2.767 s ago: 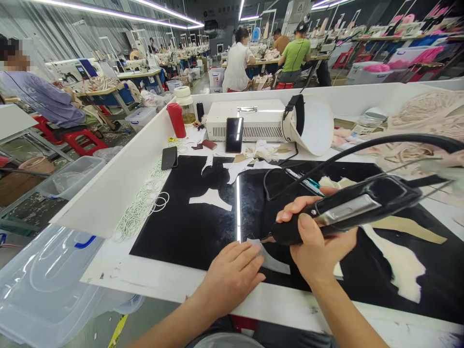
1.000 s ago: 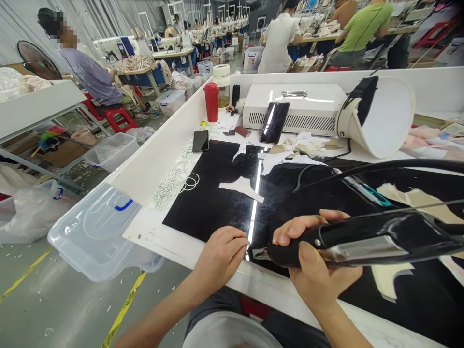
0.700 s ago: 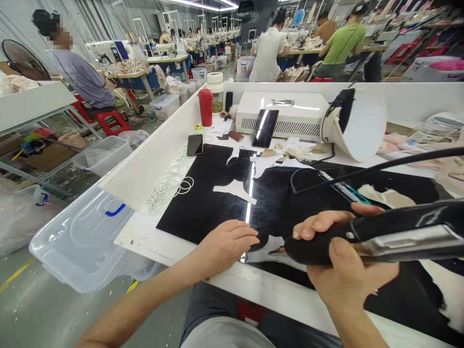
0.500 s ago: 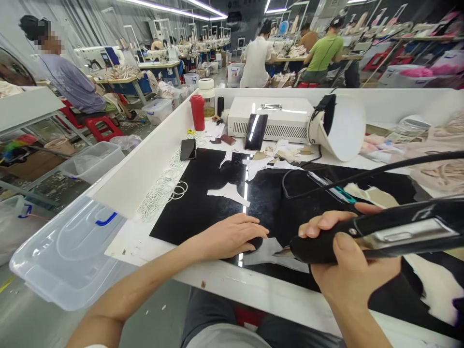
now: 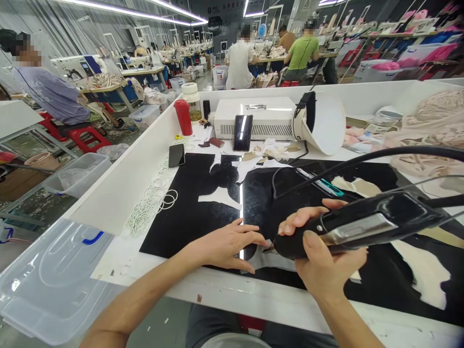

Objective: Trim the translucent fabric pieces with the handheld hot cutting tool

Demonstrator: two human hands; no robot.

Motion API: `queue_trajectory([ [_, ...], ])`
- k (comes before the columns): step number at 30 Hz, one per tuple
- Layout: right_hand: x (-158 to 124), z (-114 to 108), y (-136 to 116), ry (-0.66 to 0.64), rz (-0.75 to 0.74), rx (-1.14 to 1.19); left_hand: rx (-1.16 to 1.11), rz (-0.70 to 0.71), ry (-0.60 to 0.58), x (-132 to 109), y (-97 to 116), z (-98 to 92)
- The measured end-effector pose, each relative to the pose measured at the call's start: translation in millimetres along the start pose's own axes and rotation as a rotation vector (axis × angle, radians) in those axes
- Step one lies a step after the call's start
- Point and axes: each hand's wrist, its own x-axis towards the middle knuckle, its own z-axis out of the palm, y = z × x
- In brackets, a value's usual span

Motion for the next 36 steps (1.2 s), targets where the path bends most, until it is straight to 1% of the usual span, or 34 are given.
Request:
queue_trajectory([
  [4,3.6,0.0,4.4,0.024,0.011,-0.019,0.002,0.005,0.027,0.0,-3.2,3.8],
  [9,4.9,0.3,8.0,0.014,0.004,-0.021,0.021,-0.016,0.013,1.0,-2.6,5.4],
  [13,2.8,0.1,10.2,0.001,0.007,-0.005,0.031,-0.007,0.030,2.6,-1.5,5.3],
  [20,2.8,1.5,10.0,0.029,0.025,-0.043,0.027,-0.015,0.043,1.4,-2.6,7.9],
  [25,-2.2,1.6,6.5,-0.001,0.029,0.009,0.052,-0.009,0.064,1.5,-1.6,8.6],
  [28,-6.9,0.8,6.2,-0.024,0.029,0.001,0.068,-0.014,0.072,1.5,-1.6,9.9],
  [32,-9.5,1.1,7.1,-0.028,0.034,-0.026,0.077,-0.028,0.064,1.1,-2.3,11.9],
  [36,-12.0,2.7,4.7,-0.045,0.033,0.013,0.082,-0.032,0.046,0.9,-1.5,11.2],
])
